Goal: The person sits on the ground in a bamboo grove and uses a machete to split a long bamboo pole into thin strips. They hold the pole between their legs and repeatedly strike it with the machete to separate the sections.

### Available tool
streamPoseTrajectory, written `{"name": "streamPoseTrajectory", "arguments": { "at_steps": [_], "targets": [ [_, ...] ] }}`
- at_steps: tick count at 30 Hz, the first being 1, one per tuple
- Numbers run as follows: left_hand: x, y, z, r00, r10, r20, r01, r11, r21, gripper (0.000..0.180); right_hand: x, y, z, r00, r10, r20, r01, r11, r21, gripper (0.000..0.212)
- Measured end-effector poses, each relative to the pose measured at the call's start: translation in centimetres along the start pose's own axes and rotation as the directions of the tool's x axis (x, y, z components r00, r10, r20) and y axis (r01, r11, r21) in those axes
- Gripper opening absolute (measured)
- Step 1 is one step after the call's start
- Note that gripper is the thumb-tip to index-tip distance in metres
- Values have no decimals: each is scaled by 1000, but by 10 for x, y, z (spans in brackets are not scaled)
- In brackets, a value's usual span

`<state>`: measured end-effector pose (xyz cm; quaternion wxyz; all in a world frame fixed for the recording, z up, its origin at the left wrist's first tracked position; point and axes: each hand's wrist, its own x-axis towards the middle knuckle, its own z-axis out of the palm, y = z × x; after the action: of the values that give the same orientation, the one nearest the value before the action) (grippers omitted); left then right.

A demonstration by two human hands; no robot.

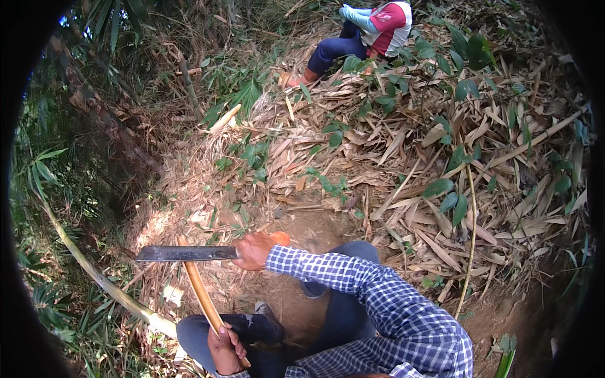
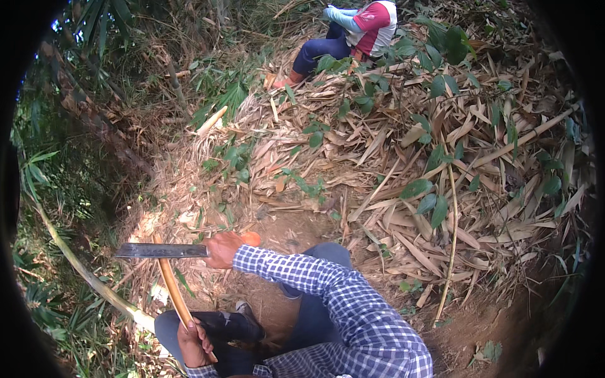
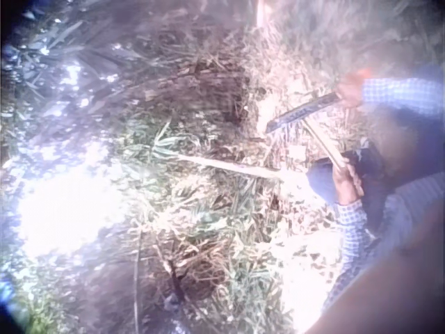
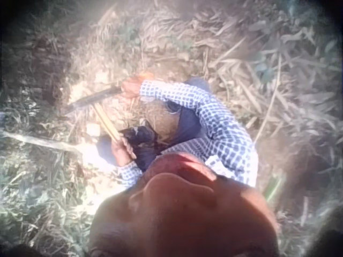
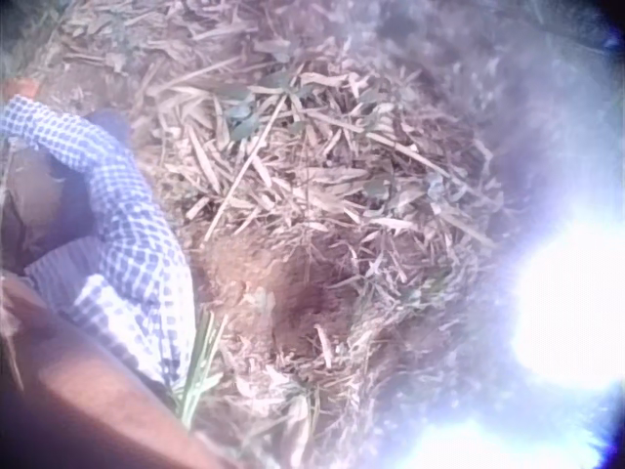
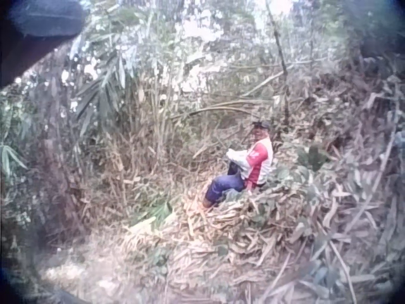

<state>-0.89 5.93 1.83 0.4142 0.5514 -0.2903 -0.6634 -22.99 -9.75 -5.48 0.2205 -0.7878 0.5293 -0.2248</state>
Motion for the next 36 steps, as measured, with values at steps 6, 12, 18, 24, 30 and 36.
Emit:
{"name": "streamPoseTrajectory", "arguments": {
  "at_steps": [6, 12, 18, 24, 30, 36],
  "targets": [
    [11, 6, 8, 998, 55, -1, -55, 998, 16, 26, -20, -12, 9, 958, -288, 12, 286, 956, 66, 27],
    [8, 1, -3, 999, -13, -49, 13, 1000, -10, 25, 10, -5, -11, 980, 55, 189, -54, 998, -12, 36],
    [8, 30, -3, 994, -94, -53, 91, 994, -61, 23, -8, -10, 11, 960, -251, 126, 263, 960, -93, 45],
    [-11, -29, -10, 987, -58, 147, 81, 985, -153, 19, -30, -5, -10, 985, 155, 80, -142, 978, -153, 36],
    [-19, -7, -26, 997, -4, 77, 5, 1000, -18, 21, -8, -38, 8, 986, -159, 53, 163, 982, -94, 21],
    [-24, -6, -31, 996, 10, 91, -12, 1000, 28, 22, -13, -42, 2, 995, -97, 22, 97, 995, -17, 18]
  ]
}}
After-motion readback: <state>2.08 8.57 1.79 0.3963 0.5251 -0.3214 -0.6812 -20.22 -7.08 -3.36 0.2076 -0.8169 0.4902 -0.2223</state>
